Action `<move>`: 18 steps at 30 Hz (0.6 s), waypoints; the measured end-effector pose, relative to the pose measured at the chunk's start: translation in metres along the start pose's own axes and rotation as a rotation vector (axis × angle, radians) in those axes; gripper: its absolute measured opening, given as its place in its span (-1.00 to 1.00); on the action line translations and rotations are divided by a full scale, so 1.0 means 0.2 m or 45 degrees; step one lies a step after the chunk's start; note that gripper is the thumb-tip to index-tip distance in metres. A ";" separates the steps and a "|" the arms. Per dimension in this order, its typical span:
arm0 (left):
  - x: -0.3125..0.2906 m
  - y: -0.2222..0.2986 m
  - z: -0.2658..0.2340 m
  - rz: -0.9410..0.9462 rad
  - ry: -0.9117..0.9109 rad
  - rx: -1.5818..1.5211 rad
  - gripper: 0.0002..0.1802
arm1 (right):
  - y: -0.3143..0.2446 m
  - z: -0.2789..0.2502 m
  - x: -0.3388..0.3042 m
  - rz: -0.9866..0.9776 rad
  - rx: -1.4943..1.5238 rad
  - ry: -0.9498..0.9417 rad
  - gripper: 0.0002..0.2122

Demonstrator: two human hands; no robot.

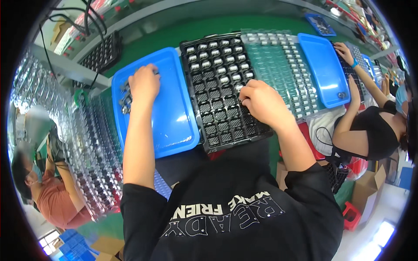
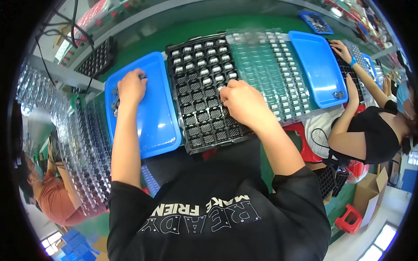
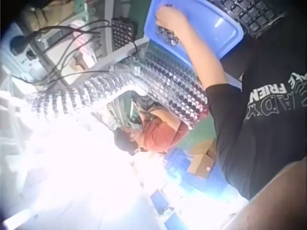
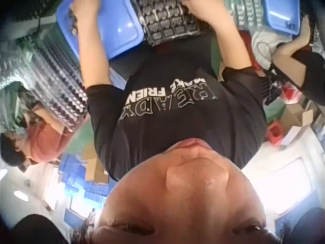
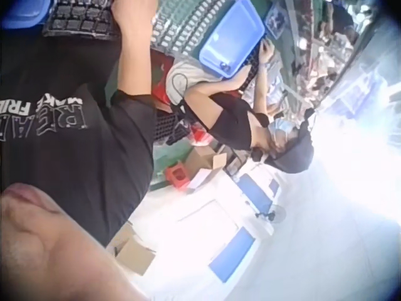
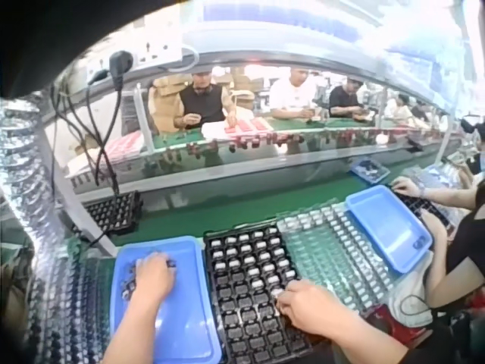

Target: Inspecting small electronic parts from a blue tray and placing them into a black sorting grid on an assembly line.

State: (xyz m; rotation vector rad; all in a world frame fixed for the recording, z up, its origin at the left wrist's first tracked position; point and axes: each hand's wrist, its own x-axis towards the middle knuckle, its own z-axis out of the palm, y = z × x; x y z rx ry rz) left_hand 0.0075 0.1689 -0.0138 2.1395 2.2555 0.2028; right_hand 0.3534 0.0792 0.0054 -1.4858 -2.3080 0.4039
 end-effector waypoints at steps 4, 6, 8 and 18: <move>-0.04 -0.03 -0.09 -0.009 0.141 -0.067 -0.65 | 0.26 -0.12 0.28 0.174 0.146 0.176 -0.82; -0.08 0.08 -0.17 0.035 0.204 -0.537 -0.64 | 0.44 -0.19 0.45 0.492 0.110 0.359 -0.80; -0.18 0.19 -0.24 0.055 0.221 -0.916 -0.67 | 0.67 -0.16 0.53 0.566 -0.065 0.422 -0.78; -0.74 0.01 -0.25 -0.401 -0.017 -2.328 -0.72 | 0.77 -0.05 0.57 0.535 0.224 0.430 -0.86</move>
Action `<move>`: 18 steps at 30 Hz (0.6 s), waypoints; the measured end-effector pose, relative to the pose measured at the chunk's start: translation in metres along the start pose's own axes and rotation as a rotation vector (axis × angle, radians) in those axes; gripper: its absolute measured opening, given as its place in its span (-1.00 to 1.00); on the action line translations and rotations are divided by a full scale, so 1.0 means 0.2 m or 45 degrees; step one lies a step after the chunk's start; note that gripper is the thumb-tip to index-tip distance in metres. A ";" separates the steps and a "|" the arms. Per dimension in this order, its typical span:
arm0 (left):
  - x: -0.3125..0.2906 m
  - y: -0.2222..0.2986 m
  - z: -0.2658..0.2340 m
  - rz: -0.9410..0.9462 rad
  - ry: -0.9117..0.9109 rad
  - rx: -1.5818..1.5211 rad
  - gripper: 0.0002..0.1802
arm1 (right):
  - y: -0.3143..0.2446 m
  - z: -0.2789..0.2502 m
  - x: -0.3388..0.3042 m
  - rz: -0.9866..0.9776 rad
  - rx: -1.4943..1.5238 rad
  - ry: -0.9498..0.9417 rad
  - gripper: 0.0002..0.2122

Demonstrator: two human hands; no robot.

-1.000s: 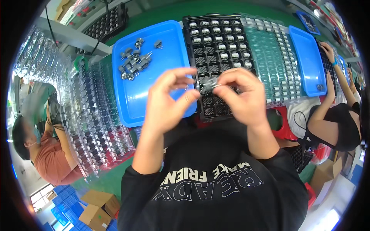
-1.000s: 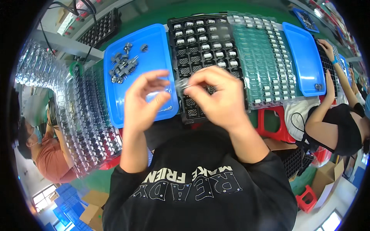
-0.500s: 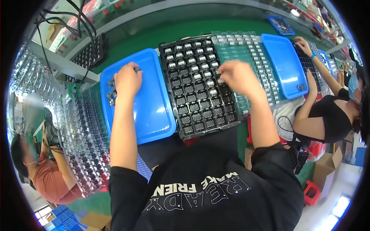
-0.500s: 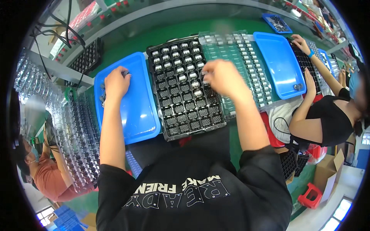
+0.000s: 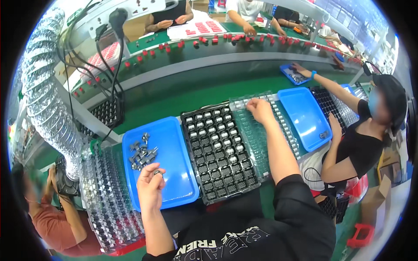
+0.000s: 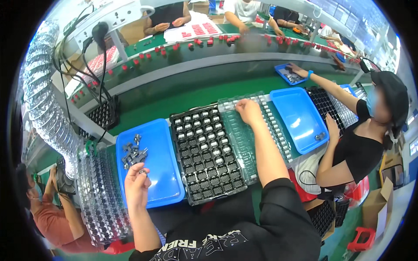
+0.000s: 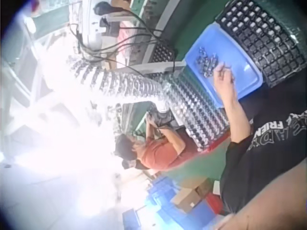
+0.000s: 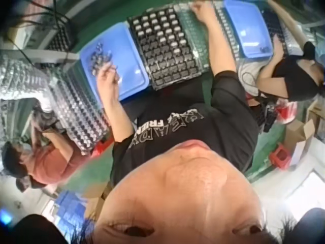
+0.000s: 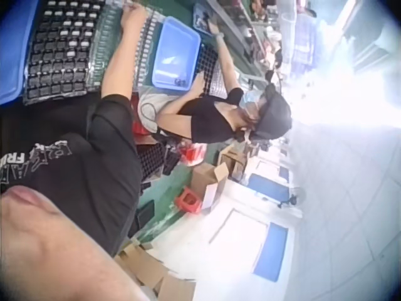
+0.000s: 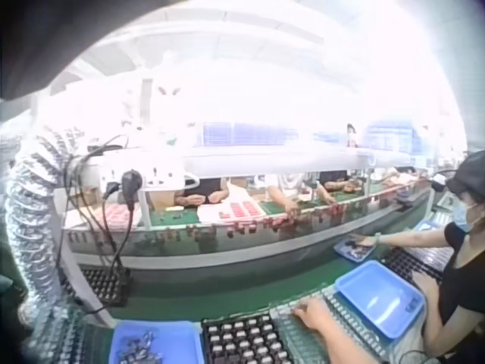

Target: Inspecting small electronic parts from a blue tray and placing them into a black sorting grid on an assembly line.

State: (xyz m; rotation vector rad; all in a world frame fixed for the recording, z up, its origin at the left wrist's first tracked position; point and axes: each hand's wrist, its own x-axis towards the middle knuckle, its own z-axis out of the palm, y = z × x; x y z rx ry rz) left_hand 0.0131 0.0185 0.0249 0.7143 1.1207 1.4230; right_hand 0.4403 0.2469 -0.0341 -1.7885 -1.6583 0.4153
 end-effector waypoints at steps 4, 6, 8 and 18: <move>-0.09 -0.01 -0.02 -0.026 -0.205 -0.310 -0.54 | -0.03 -0.01 0.00 -0.156 -0.106 -0.077 -0.89; -0.11 0.02 0.02 -0.124 -0.326 -0.372 -0.42 | 0.04 0.00 0.03 -0.366 -0.318 0.106 -0.85; -0.10 0.01 0.05 -0.092 -0.350 -0.342 -0.46 | -0.15 -0.03 -0.10 -0.360 -0.136 0.195 -0.80; -0.12 -0.04 0.16 0.320 -0.427 -0.200 -0.58 | -1.11 -0.05 -1.09 -0.331 1.162 -0.380 -0.81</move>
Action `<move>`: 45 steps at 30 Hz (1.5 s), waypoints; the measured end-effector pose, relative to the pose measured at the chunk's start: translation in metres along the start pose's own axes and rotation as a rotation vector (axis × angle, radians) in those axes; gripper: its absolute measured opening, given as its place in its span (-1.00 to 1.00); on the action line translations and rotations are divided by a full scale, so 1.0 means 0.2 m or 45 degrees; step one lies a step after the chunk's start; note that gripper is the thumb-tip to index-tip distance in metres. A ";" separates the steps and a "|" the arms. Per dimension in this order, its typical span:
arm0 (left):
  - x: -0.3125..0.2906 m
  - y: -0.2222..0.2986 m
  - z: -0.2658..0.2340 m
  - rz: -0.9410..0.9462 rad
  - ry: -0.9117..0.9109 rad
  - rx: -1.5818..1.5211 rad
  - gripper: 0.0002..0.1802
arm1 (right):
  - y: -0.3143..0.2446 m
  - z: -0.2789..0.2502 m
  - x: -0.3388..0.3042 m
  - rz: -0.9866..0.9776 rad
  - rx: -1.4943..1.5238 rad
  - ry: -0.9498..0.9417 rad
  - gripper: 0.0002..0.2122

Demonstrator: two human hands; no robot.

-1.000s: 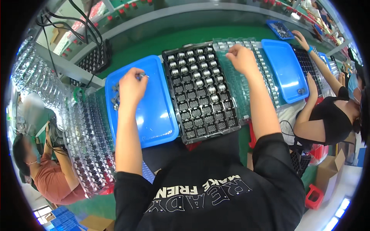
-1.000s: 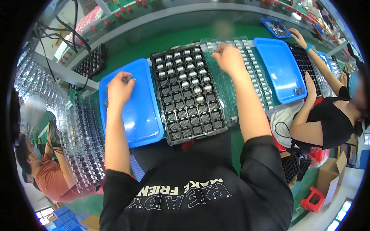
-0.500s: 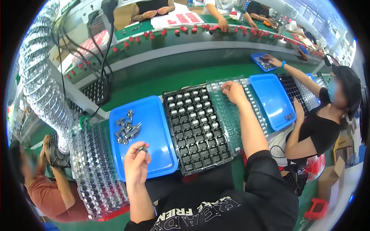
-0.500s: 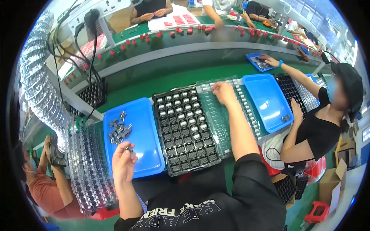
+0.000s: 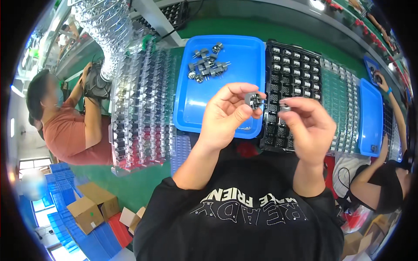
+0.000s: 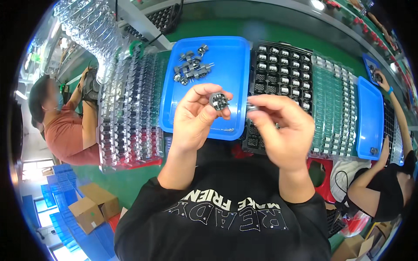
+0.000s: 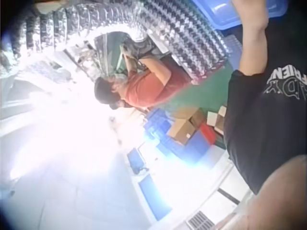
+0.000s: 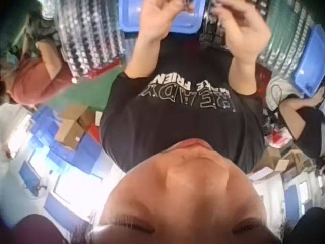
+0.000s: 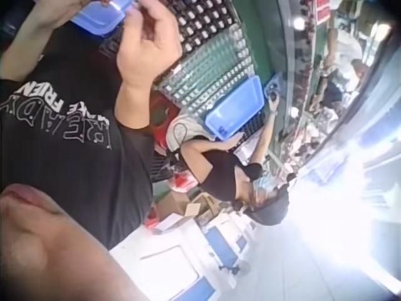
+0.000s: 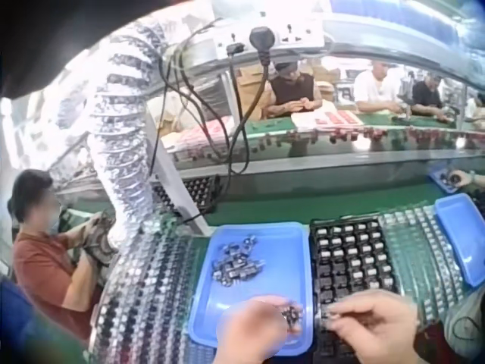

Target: Inspecting small electronic parts from a blue tray and placing them into a black sorting grid on an assembly line.

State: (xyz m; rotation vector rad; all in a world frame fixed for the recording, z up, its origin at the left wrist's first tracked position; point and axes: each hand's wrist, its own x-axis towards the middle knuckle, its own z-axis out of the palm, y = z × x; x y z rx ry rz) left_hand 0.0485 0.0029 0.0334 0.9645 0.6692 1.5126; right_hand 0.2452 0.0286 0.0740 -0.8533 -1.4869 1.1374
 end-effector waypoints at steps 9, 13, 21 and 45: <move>-0.02 0.13 0.10 -0.286 -0.095 -0.101 -0.49 | -0.06 0.04 0.09 -0.708 -0.364 -0.135 -0.74; -0.03 0.16 0.11 -0.271 -0.099 0.009 -0.49 | -0.07 0.06 0.10 -0.786 -0.427 -0.196 -0.75; -0.03 0.18 0.12 -0.338 -0.097 0.107 -0.48 | -0.06 0.07 0.08 -0.814 -0.450 -0.201 -0.74; 0.54 -0.11 -0.46 -0.061 0.107 2.488 -0.63 | 0.44 -0.38 0.36 -0.149 -1.171 -0.130 -0.92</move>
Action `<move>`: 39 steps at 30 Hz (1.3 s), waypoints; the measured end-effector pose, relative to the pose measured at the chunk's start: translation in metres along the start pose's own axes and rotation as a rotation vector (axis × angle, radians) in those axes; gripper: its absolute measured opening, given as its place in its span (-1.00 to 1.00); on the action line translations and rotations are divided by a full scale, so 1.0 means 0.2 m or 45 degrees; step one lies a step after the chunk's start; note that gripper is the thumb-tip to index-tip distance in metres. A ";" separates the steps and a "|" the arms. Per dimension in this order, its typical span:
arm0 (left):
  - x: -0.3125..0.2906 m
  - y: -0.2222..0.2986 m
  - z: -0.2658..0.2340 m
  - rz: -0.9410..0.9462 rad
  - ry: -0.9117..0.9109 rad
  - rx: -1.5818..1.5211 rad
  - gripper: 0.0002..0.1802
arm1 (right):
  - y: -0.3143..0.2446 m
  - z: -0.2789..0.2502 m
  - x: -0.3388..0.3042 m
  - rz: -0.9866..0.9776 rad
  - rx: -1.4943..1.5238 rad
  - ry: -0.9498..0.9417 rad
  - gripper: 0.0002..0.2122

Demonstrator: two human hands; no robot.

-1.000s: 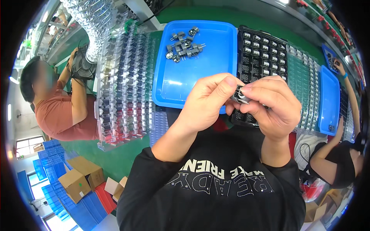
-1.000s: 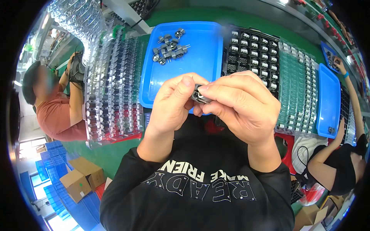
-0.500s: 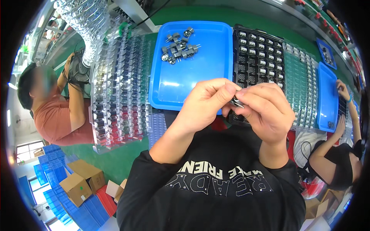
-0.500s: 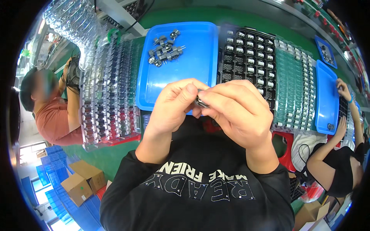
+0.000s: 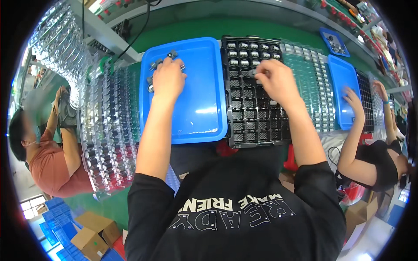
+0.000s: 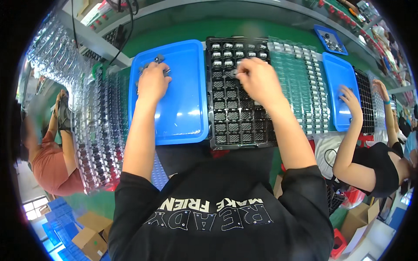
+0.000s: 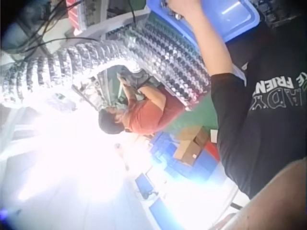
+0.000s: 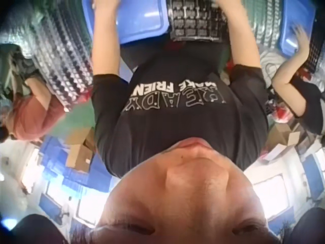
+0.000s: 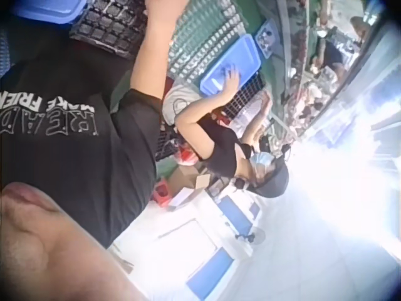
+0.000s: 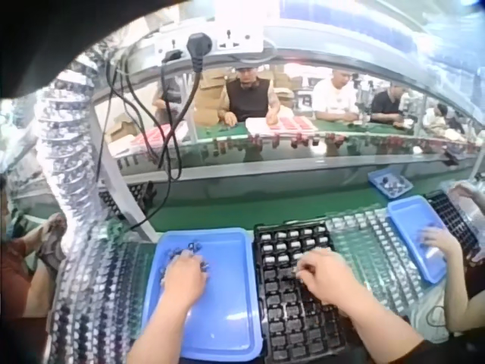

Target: Inspecting small electronic parts from a blue tray and placing them into a black sorting grid on an assembly line.

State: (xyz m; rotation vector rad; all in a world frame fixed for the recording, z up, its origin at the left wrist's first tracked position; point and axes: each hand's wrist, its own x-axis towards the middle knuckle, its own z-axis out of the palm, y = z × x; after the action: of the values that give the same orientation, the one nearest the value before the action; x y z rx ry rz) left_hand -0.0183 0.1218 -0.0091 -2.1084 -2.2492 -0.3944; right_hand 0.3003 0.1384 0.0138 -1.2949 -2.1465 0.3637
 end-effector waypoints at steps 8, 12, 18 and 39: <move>0.05 -0.06 0.00 0.018 0.050 -0.393 -0.83 | 0.04 0.19 0.10 -0.143 -0.385 -0.123 -0.89; 0.05 -0.03 -0.07 -0.045 0.036 -0.431 -0.78 | 0.02 0.03 0.03 0.018 -0.171 -0.241 -0.79; -0.10 -0.06 -0.14 0.019 0.212 -0.650 -0.61 | 0.25 -0.38 -0.35 0.491 0.085 -0.017 -0.63; -0.47 0.15 -0.19 -0.344 -0.064 -2.268 -0.63 | 0.99 -0.52 -0.15 0.748 -0.104 0.112 -0.84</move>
State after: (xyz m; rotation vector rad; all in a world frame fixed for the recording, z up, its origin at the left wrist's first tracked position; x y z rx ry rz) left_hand 0.0133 0.0240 0.0139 -1.8039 -2.2092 -3.2138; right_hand 0.5141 0.2016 -0.0162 -1.9427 -1.6884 0.4435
